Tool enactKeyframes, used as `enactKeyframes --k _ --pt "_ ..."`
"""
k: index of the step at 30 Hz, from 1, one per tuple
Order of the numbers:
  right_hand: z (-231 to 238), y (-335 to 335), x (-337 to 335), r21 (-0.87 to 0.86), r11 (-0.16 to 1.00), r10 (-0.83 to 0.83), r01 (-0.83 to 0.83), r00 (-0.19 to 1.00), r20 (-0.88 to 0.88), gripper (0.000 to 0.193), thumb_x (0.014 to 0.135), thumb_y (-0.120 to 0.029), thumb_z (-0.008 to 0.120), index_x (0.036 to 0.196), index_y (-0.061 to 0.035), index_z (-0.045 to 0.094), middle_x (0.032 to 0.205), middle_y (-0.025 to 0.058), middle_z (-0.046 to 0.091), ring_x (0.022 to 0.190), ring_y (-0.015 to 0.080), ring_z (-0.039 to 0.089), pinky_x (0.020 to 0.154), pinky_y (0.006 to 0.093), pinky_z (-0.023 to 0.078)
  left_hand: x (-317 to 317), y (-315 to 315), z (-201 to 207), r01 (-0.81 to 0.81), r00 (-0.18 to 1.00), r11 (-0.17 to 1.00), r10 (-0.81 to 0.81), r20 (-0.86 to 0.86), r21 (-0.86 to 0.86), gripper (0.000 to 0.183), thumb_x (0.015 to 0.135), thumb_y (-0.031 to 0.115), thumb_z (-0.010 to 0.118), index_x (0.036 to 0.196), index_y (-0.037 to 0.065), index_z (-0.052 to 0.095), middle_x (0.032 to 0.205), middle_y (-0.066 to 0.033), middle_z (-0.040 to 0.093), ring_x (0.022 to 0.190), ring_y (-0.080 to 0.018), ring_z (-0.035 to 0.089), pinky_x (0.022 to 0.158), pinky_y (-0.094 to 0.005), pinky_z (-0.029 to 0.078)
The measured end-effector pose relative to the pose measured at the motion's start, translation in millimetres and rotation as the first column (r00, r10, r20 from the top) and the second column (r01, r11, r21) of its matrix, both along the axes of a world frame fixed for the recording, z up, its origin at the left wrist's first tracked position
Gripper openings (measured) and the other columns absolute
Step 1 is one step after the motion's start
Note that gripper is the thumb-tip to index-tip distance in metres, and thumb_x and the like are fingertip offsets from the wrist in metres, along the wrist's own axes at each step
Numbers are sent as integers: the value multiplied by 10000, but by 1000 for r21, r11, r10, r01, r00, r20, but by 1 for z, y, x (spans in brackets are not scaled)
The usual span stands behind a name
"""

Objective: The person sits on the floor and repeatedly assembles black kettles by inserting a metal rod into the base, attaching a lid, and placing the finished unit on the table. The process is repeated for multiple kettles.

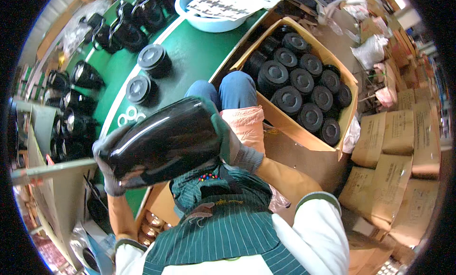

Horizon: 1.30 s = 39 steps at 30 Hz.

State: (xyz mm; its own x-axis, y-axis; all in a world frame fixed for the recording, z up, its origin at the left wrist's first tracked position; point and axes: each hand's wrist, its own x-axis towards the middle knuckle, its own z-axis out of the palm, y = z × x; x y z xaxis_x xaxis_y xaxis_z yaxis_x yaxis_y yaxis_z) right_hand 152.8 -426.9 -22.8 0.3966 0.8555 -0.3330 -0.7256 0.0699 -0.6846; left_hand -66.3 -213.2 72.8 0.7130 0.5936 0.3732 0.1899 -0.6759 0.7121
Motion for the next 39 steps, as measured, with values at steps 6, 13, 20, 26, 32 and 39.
enactKeyframes --k 6,13,20,26,32,39 --pt "-66 -18 29 98 995 -34 -10 898 439 490 1063 -224 547 1511 -57 443 1504 129 530 1346 245 537 1130 415 461 46 -32 75 309 932 951 -304 -194 -10 788 694 216 895 1393 -10 611 1159 -222 733 1070 -341 734 923 -389 560" --pt "-28 -5 33 312 947 -125 78 983 134 454 1033 -225 591 1462 -112 494 1459 140 552 1288 282 560 1077 433 480 47 -54 73 410 912 908 -406 56 -90 828 749 251 871 1445 -61 548 1377 -276 626 1262 -377 636 1060 -432 497" --pt "-9 0 45 357 931 -159 75 964 211 424 1003 -227 634 1413 -167 545 1414 152 573 1230 318 583 1024 452 499 51 -63 85 221 972 968 -228 54 119 709 802 182 811 1427 -53 573 1399 -277 601 1280 -406 605 1114 -446 441" --pt "41 5 53 377 921 -335 -99 292 896 403 977 -228 671 1370 -215 588 1376 161 592 1181 349 603 979 468 515 20 -38 16 131 982 946 -83 168 -297 681 998 283 634 1567 -12 405 1572 -187 486 1437 -250 488 1230 -460 336" --pt "102 13 39 287 940 -321 -184 -195 927 383 991 -277 652 1359 -339 568 1356 175 587 1141 388 602 956 507 506 2 -31 -39 386 921 15 49 387 -922 748 1021 425 579 1607 18 350 1619 -183 430 1438 -299 499 1211 -464 393" --pt "74 45 29 283 926 -265 -249 104 959 461 1005 -387 613 1425 -255 477 1421 178 538 1227 362 570 1017 498 476 -16 -26 10 384 851 226 290 438 -895 407 1038 214 638 1398 33 579 1447 -88 578 1313 -178 558 1135 -341 448"
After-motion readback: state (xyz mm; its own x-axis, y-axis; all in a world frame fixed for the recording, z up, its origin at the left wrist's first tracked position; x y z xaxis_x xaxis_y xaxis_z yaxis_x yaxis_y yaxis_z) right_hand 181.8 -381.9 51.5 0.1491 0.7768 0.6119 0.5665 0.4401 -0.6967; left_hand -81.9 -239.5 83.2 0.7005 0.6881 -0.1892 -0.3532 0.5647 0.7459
